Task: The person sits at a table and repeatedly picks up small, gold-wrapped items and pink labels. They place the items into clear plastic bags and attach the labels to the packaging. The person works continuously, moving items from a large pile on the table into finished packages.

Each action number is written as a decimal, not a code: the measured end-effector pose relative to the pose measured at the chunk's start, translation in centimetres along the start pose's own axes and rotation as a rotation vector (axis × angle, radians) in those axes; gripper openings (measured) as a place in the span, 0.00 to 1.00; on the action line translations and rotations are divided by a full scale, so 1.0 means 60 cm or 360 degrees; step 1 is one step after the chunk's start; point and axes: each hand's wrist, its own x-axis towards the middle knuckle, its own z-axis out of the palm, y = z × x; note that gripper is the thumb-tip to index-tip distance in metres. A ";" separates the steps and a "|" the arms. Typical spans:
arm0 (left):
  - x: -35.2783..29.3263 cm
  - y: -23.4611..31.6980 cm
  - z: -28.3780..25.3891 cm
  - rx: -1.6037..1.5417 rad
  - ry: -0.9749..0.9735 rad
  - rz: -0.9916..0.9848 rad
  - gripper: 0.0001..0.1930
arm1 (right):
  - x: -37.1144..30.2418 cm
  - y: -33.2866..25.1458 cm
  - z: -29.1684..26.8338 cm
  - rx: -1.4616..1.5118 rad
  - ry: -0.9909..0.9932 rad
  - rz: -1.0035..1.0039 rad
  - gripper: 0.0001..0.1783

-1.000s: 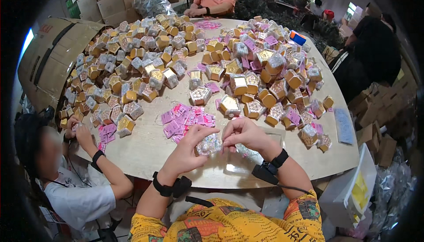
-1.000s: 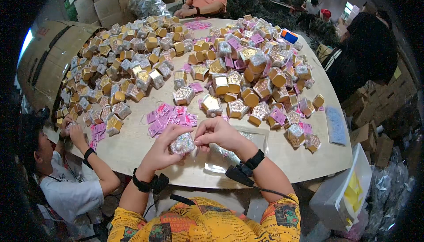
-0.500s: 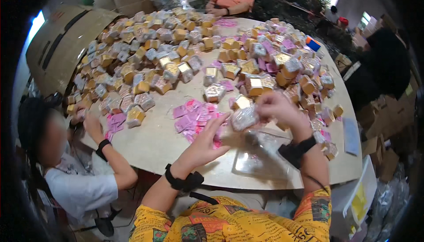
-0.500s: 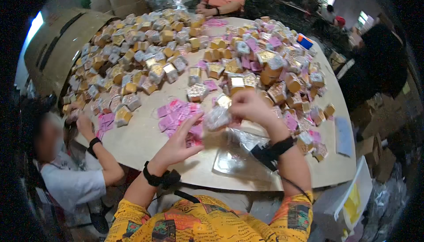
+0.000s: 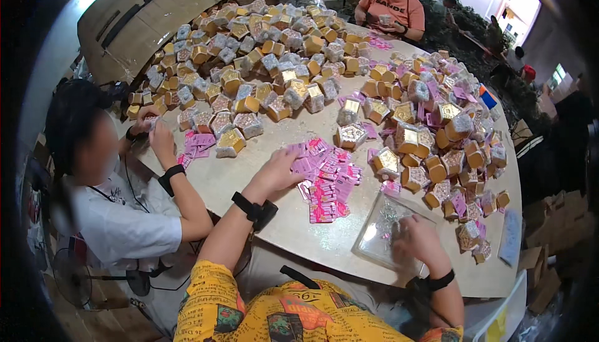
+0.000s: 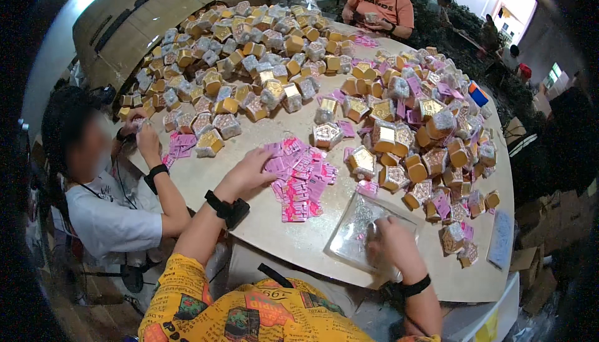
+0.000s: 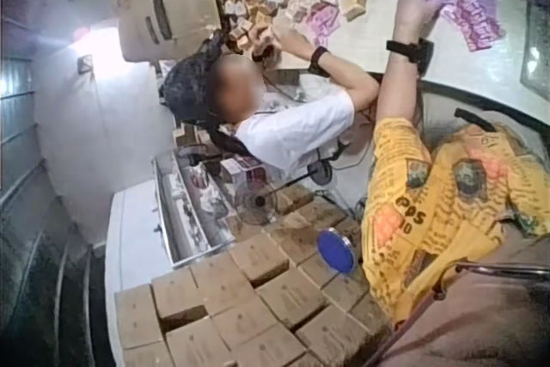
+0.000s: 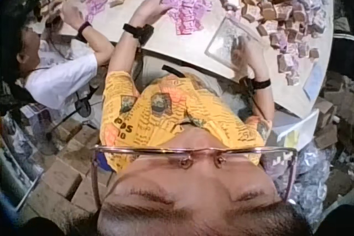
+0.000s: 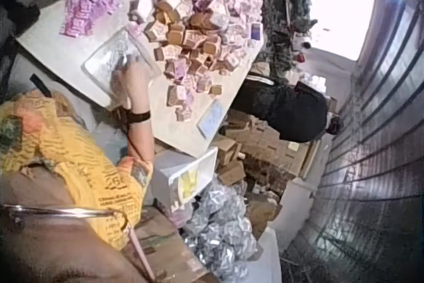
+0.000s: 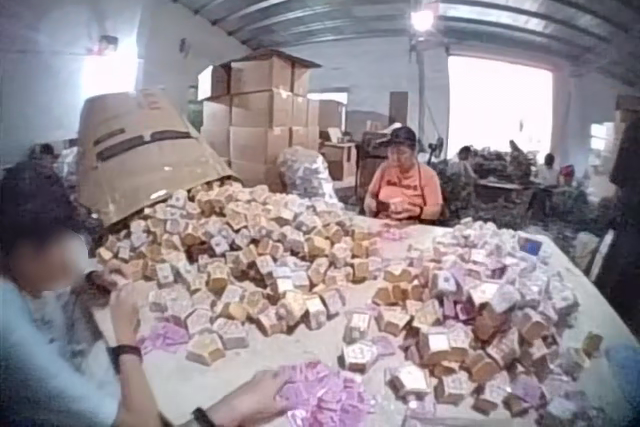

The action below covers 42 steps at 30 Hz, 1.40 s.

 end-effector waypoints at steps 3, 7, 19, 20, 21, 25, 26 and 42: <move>0.005 0.023 -0.012 -0.0162 -0.0128 0.0030 0.28 | -0.012 0.001 0.040 0.0014 0.0069 0.0049 0.11; 0.055 0.049 -0.026 0.0030 0.0033 -0.0121 0.19 | -0.013 0.018 0.070 0.0079 0.0099 0.0068 0.06; 0.175 -0.078 0.030 -0.0682 0.0148 -0.0449 0.11 | -0.032 -0.011 0.050 0.0180 0.0394 -0.0011 0.03; 0.169 -0.091 0.034 -0.1051 0.0216 -0.0393 0.09 | -0.032 -0.015 0.046 0.0224 0.0378 -0.0032 0.04; 0.167 -0.065 0.022 -0.1072 0.0194 -0.0362 0.07 | -0.038 -0.014 0.043 0.0252 0.0378 0.0003 0.04; 0.128 0.021 -0.049 -0.1277 0.0250 -0.0241 0.05 | -0.044 -0.022 0.032 0.0342 0.0375 0.0060 0.08; 0.115 0.039 -0.063 -0.1401 0.0294 -0.0151 0.04 | -0.046 -0.022 0.029 0.0351 0.0379 0.0084 0.09; -0.029 0.177 -0.030 -0.2197 -0.0194 -0.0078 0.01 | -0.039 -0.018 0.035 0.0504 0.0555 0.0163 0.05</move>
